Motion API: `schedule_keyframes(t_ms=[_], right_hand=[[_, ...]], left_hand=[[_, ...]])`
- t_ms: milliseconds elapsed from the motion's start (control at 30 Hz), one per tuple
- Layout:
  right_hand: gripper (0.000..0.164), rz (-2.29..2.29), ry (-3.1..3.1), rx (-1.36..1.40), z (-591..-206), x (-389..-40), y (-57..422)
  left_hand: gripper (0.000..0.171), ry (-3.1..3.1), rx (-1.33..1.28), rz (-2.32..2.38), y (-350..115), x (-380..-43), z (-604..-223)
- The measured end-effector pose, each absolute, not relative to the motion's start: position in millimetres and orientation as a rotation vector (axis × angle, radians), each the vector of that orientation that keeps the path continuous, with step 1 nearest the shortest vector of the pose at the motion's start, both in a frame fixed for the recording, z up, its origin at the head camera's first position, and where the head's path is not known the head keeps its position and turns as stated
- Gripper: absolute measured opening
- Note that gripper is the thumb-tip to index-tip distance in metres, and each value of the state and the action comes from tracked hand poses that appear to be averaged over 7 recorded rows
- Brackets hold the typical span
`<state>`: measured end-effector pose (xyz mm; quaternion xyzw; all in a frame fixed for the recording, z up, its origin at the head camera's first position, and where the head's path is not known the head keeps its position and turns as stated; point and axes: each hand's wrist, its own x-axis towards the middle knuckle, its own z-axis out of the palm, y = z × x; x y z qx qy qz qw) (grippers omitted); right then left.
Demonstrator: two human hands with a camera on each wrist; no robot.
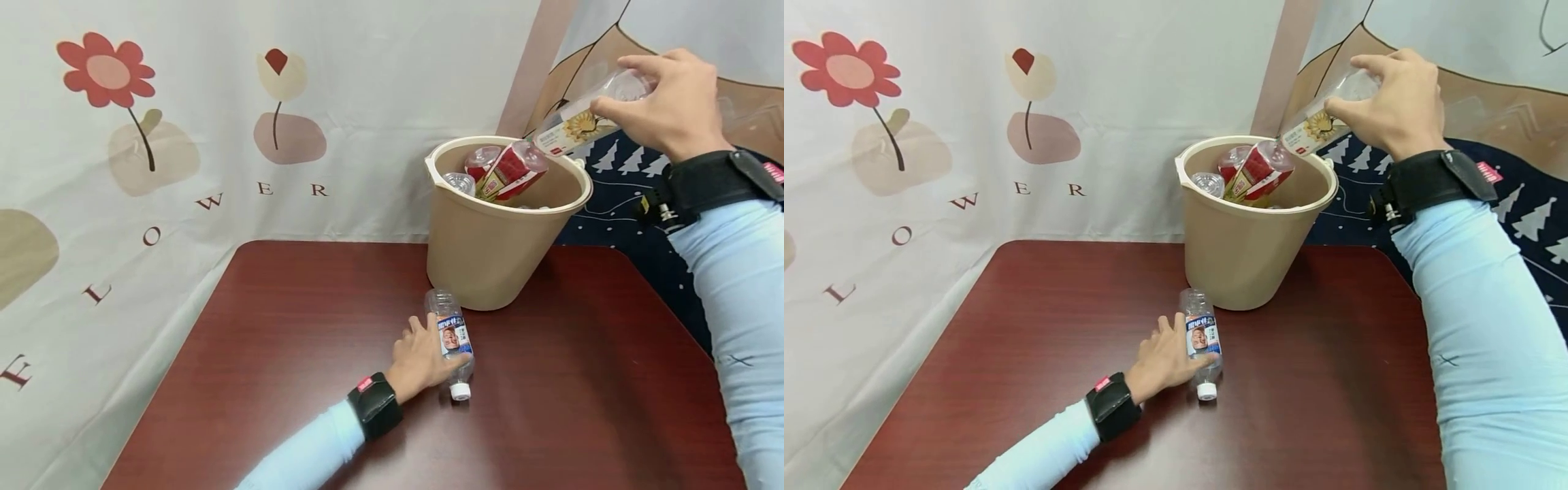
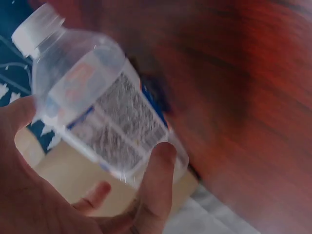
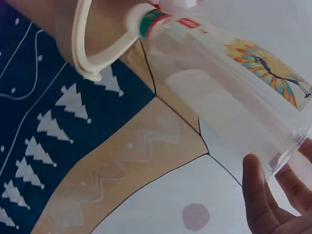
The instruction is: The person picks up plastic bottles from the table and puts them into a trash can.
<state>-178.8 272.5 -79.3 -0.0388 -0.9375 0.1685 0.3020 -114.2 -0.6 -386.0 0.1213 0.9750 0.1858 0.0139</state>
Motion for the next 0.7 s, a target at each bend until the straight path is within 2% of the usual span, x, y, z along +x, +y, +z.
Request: schedule_keyframes(t_ms=[67, 233, 533, 700], right_hand=[[0.068, 0.384, -2.545, -0.122, -79, -181, 274], [0.07, 0.394, -2.674, -0.146, -89, -190, 276], [0.079, 0.219, -2.994, -0.049, -108, -208, 287], [0.073, 0.156, -3.021, 0.036, -113, -212, 287]], left_hand=[[0.098, 3.056, 0.357, 0.512, 7, -115, -388], [0.095, 3.04, 0.322, 0.491, 5, -116, -388], [0.086, 2.985, 0.371, 0.606, -34, -124, -380], [0.079, 2.928, 0.408, 0.736, -55, -128, -380]])
